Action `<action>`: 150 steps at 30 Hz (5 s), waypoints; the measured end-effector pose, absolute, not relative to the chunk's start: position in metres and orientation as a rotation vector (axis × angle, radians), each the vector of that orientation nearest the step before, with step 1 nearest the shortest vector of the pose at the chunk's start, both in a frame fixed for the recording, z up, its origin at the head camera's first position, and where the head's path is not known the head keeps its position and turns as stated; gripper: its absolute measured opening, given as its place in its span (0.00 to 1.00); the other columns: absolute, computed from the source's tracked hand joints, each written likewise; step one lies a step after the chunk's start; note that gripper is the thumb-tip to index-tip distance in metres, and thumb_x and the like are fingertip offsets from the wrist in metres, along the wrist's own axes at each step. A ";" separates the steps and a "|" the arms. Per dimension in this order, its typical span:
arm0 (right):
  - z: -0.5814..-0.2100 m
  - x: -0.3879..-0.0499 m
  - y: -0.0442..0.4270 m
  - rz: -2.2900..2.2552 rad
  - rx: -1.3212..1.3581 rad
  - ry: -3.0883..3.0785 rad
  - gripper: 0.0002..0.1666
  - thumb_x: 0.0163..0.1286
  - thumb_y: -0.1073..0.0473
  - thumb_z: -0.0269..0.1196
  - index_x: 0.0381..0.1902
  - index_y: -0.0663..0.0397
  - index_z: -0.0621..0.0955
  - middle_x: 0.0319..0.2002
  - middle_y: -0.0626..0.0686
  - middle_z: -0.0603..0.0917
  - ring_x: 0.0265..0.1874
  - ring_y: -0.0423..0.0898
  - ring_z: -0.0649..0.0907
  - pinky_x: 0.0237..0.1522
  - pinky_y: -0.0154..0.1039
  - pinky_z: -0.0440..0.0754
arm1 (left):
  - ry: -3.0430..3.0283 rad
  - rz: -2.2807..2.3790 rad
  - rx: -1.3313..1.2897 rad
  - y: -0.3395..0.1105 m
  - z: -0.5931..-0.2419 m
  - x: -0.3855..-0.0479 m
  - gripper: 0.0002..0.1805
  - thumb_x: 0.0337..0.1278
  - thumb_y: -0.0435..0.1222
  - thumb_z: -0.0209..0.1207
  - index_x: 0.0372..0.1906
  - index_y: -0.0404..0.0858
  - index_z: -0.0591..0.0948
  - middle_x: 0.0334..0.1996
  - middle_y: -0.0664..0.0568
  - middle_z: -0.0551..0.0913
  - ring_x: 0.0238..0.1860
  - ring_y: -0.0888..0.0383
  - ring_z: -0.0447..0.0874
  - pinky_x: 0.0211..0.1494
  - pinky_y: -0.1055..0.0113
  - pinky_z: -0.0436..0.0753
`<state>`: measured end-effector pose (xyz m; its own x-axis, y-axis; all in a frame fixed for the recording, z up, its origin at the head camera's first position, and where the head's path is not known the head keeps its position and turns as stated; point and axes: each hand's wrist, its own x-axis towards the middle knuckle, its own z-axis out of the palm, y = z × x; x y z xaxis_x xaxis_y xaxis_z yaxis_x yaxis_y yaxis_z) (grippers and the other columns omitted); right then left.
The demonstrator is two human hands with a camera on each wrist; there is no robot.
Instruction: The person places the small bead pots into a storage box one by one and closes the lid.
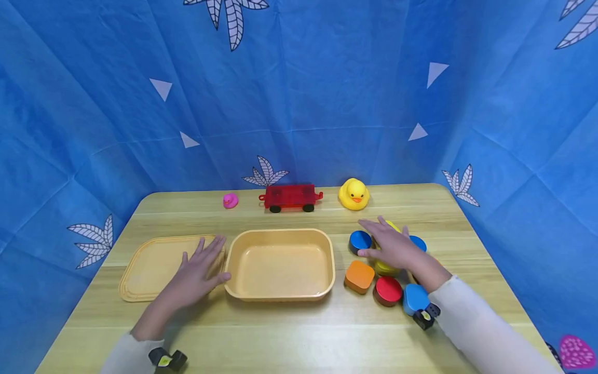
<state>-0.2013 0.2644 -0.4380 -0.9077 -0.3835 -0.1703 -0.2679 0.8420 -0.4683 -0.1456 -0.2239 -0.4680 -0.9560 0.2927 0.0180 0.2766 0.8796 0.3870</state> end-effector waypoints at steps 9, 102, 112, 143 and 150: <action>-0.440 -0.212 0.264 -0.612 -0.501 2.738 0.50 0.69 0.40 0.69 0.79 0.55 0.64 0.77 0.68 0.64 0.78 0.72 0.51 0.62 0.88 0.38 | 2.907 0.768 0.527 -0.218 -0.471 -0.139 0.55 0.64 0.58 0.64 0.85 0.50 0.45 0.84 0.48 0.48 0.82 0.35 0.39 0.75 0.24 0.38; -0.435 -0.216 0.046 -0.876 -0.883 2.632 0.35 0.65 0.57 0.75 0.68 0.62 0.78 0.63 0.61 0.81 0.61 0.57 0.79 0.65 0.51 0.79 | 2.587 1.071 0.470 -0.211 -0.472 -0.139 0.69 0.55 0.58 0.72 0.84 0.43 0.36 0.84 0.44 0.44 0.81 0.41 0.49 0.79 0.41 0.60; -0.452 -0.217 0.020 -0.816 -0.894 2.659 0.33 0.65 0.55 0.75 0.65 0.61 0.80 0.59 0.56 0.84 0.57 0.52 0.82 0.64 0.47 0.79 | 2.582 1.077 0.470 -0.211 -0.475 -0.140 0.68 0.55 0.57 0.72 0.85 0.44 0.36 0.84 0.44 0.43 0.82 0.41 0.48 0.79 0.42 0.60; -0.437 -0.205 0.034 -0.850 -0.857 2.640 0.39 0.67 0.54 0.74 0.72 0.62 0.74 0.67 0.58 0.80 0.69 0.55 0.76 0.73 0.50 0.72 | 2.556 1.122 0.485 -0.211 -0.473 -0.140 0.67 0.57 0.53 0.73 0.84 0.45 0.35 0.83 0.42 0.45 0.81 0.41 0.50 0.79 0.42 0.60; -0.430 -0.199 0.052 -0.920 -0.800 2.626 0.40 0.68 0.53 0.73 0.74 0.59 0.73 0.67 0.58 0.79 0.68 0.55 0.77 0.72 0.51 0.73 | 2.549 1.131 0.481 -0.210 -0.473 -0.140 0.68 0.56 0.52 0.73 0.84 0.46 0.34 0.83 0.42 0.46 0.81 0.41 0.52 0.79 0.42 0.60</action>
<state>-0.1987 0.0519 -0.4303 -0.8194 -0.5712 -0.0483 -0.4161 0.6506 -0.6353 -0.1397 -0.2104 -0.4725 -0.8956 0.4212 -0.1434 0.1763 0.6319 0.7547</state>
